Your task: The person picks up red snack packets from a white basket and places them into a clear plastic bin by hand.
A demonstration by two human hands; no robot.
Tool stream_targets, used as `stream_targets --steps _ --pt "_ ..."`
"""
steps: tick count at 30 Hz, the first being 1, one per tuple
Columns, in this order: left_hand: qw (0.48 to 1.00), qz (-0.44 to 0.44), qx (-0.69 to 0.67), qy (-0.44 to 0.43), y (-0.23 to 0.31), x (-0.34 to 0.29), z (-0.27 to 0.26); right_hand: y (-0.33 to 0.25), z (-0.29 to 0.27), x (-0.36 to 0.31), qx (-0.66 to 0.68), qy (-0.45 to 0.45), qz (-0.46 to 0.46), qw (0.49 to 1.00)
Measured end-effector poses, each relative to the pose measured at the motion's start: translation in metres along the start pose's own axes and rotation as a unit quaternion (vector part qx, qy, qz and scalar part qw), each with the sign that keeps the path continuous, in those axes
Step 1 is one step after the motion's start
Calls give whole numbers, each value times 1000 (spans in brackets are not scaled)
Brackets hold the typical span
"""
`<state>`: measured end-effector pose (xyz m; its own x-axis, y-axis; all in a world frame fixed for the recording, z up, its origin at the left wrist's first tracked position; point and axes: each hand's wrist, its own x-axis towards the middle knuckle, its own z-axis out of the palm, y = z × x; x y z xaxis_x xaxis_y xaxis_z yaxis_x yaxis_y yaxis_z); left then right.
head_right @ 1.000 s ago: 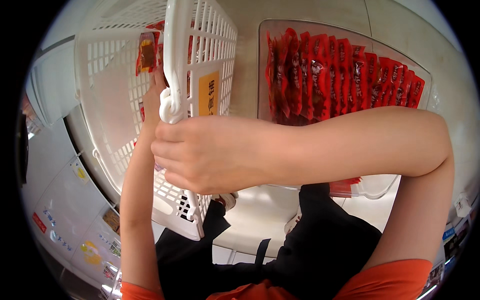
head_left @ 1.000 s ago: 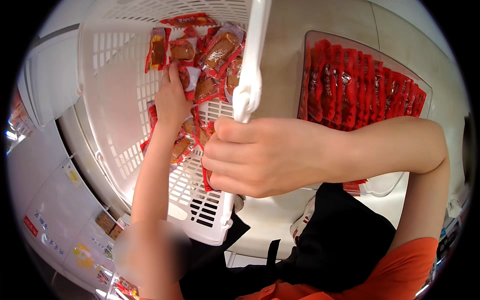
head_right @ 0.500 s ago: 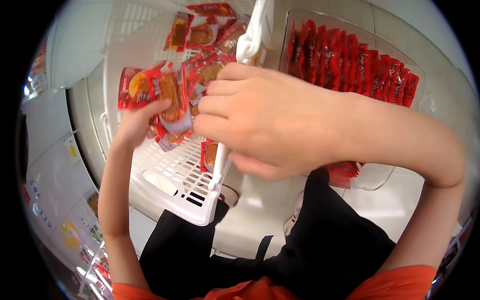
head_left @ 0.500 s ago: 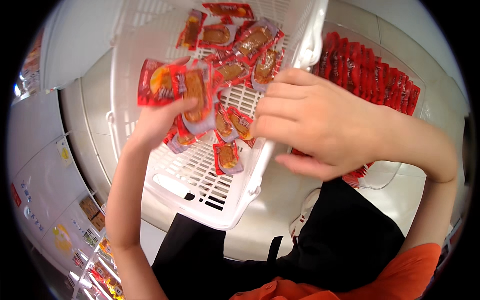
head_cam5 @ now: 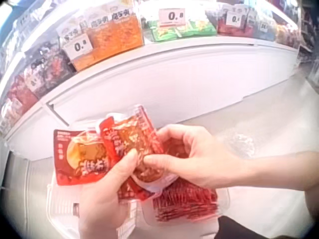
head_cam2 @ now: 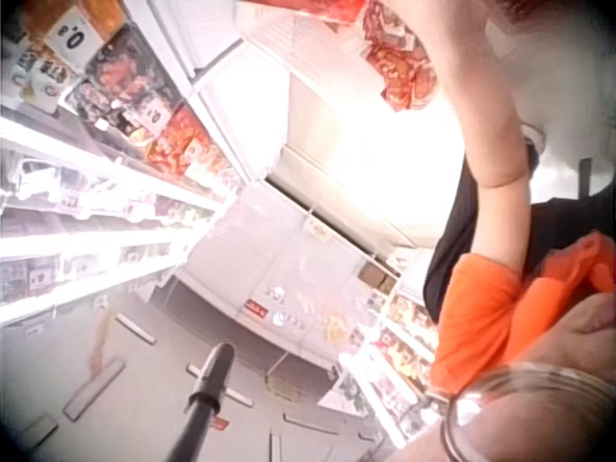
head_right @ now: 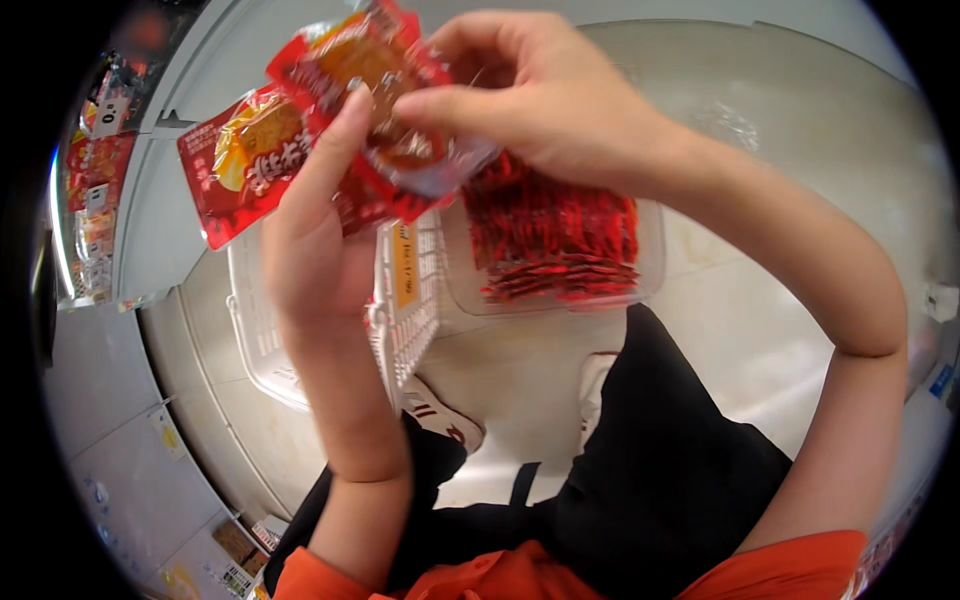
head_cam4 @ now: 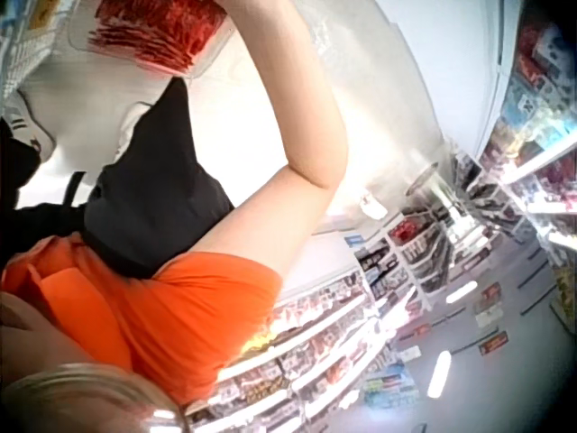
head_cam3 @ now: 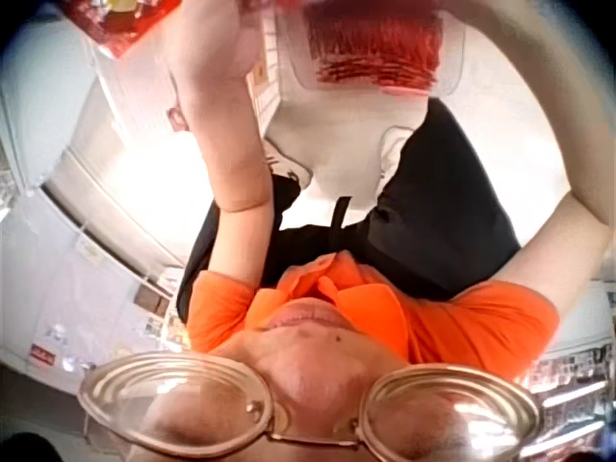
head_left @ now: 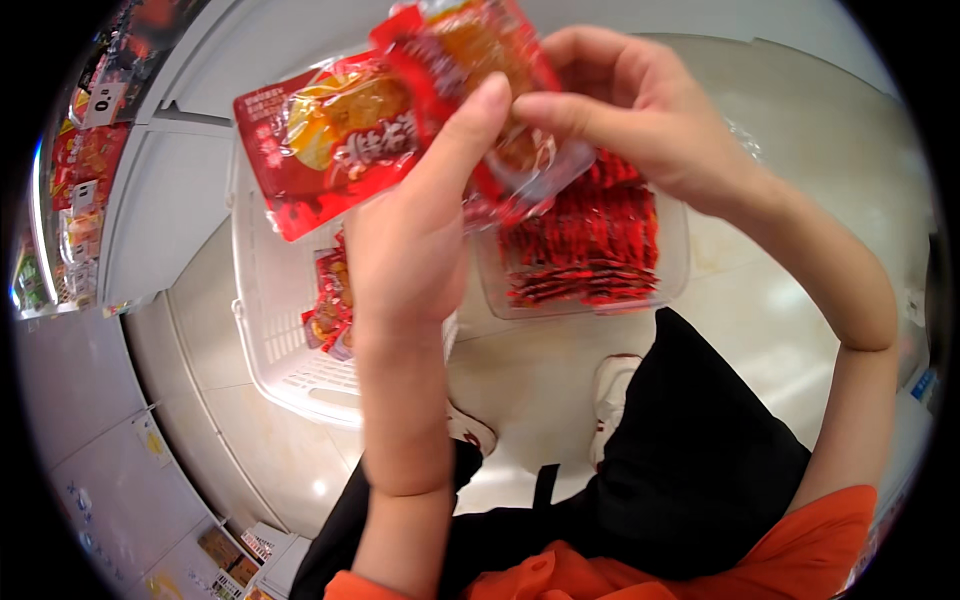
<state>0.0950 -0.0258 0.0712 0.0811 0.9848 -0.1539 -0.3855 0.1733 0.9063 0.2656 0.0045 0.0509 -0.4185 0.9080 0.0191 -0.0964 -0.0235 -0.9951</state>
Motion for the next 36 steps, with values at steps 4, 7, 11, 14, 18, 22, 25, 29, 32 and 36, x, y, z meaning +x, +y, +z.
stream_targets --steps 4,7,11,14,18,22,25,29,32,36 --pt "986 -31 -163 -8 -51 -17 35 -11 -32 -44 -68 39 39 996" --pt "986 -44 -156 -29 -88 -23 37 8 -35 -76 -194 90 -1 977" --pt "989 -70 -132 0 -112 -38 34 14 -26 -97 -348 44 -20 936" --pt "987 -73 -145 -2 -123 -45 35 28 -13 -105 -354 13 -19 935" --pt "989 -73 -129 -20 -123 -50 23 25 -24 -95 -382 -67 50 921" --pt "991 -69 -110 -21 -140 -61 9 41 -26 -103 -274 -13 172 946" --pt "986 -115 -119 14 -150 -71 -1 64 -35 -102 -123 34 240 962" --pt "974 -155 -154 56 -159 -78 -23 71 -43 -90 -110 22 303 946" --pt "966 -166 -181 75 -164 -78 -36 79 -45 -88 -136 46 290 946" --pt "963 -192 -178 65 -167 -73 -40 72 -51 -91 -130 87 281 947"
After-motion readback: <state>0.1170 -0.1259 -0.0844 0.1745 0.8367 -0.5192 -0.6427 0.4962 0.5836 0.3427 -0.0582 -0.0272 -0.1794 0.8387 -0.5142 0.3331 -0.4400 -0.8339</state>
